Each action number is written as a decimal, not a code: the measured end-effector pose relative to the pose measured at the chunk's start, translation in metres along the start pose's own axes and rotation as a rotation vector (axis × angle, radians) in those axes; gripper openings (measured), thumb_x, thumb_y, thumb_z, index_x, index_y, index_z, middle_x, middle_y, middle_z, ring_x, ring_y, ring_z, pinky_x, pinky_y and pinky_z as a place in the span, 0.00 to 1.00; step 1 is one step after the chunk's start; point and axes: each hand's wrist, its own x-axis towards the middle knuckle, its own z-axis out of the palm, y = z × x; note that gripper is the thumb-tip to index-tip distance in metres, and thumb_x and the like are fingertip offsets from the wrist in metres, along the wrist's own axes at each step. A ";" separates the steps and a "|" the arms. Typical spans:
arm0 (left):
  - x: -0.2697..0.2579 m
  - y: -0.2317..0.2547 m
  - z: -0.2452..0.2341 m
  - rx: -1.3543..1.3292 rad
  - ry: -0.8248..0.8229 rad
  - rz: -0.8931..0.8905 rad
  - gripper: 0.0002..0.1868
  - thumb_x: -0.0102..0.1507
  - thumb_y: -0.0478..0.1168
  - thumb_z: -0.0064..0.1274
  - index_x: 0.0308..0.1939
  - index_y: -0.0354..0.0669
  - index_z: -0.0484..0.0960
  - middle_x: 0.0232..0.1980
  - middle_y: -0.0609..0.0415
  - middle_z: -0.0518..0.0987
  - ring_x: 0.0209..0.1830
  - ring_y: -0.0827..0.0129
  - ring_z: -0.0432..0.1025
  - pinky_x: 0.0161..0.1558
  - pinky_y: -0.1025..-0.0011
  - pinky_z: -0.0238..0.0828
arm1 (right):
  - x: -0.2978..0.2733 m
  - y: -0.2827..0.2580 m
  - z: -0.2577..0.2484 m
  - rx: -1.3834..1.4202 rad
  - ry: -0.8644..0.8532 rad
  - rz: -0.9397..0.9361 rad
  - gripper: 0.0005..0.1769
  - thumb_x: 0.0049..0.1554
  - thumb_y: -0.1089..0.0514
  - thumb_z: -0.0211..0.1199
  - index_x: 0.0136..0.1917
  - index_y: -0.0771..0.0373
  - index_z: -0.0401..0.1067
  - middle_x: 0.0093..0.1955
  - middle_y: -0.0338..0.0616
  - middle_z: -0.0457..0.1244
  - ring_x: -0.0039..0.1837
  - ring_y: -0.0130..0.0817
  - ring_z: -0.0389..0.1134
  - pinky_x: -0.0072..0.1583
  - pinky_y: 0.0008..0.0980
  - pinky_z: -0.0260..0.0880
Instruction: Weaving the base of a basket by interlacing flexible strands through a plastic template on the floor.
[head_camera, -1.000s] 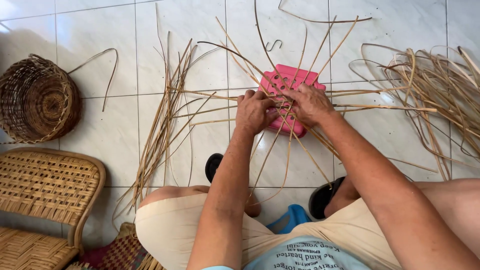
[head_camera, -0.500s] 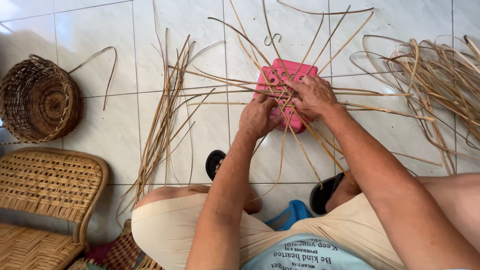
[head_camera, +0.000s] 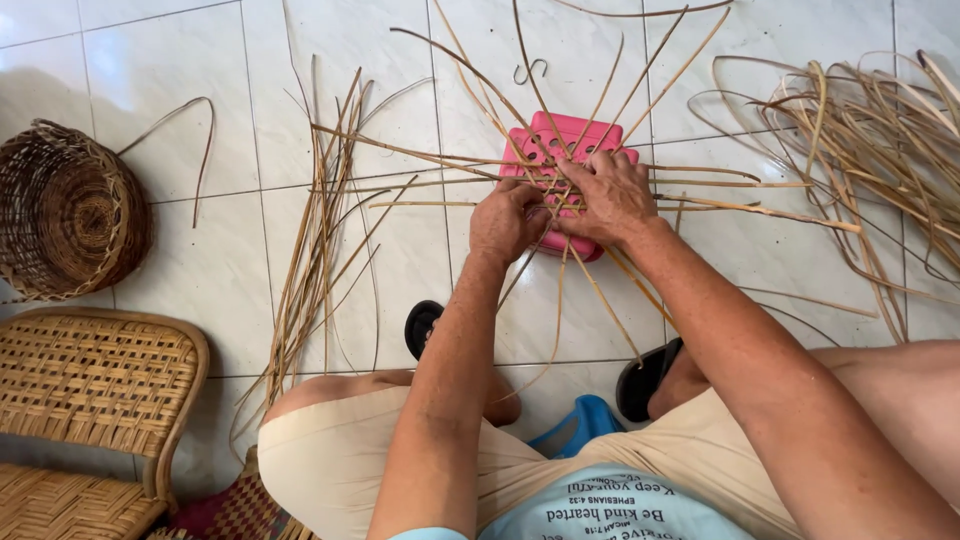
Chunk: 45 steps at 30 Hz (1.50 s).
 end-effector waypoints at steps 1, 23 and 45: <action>0.003 -0.002 0.000 0.001 0.003 -0.002 0.14 0.56 0.58 0.63 0.44 0.67 0.85 0.49 0.63 0.78 0.50 0.58 0.81 0.54 0.60 0.81 | 0.004 0.002 0.004 0.000 0.001 -0.003 0.53 0.42 0.17 0.64 0.77 0.36 0.64 0.56 0.40 0.56 0.65 0.49 0.59 0.61 0.55 0.60; -0.013 0.017 -0.017 0.014 0.052 -0.056 0.12 0.57 0.55 0.63 0.41 0.59 0.85 0.49 0.56 0.78 0.47 0.48 0.81 0.51 0.54 0.82 | 0.017 0.049 0.012 0.146 0.016 -0.051 0.38 0.50 0.47 0.64 0.74 0.37 0.69 0.58 0.51 0.64 0.64 0.61 0.66 0.63 0.63 0.65; 0.029 0.004 -0.022 0.318 -0.077 -0.019 0.28 0.61 0.72 0.48 0.57 0.69 0.84 0.72 0.60 0.71 0.78 0.48 0.58 0.72 0.42 0.56 | -0.046 0.044 -0.011 0.220 -0.688 0.354 0.17 0.49 0.40 0.66 0.43 0.52 0.78 0.28 0.45 0.71 0.32 0.40 0.75 0.37 0.36 0.76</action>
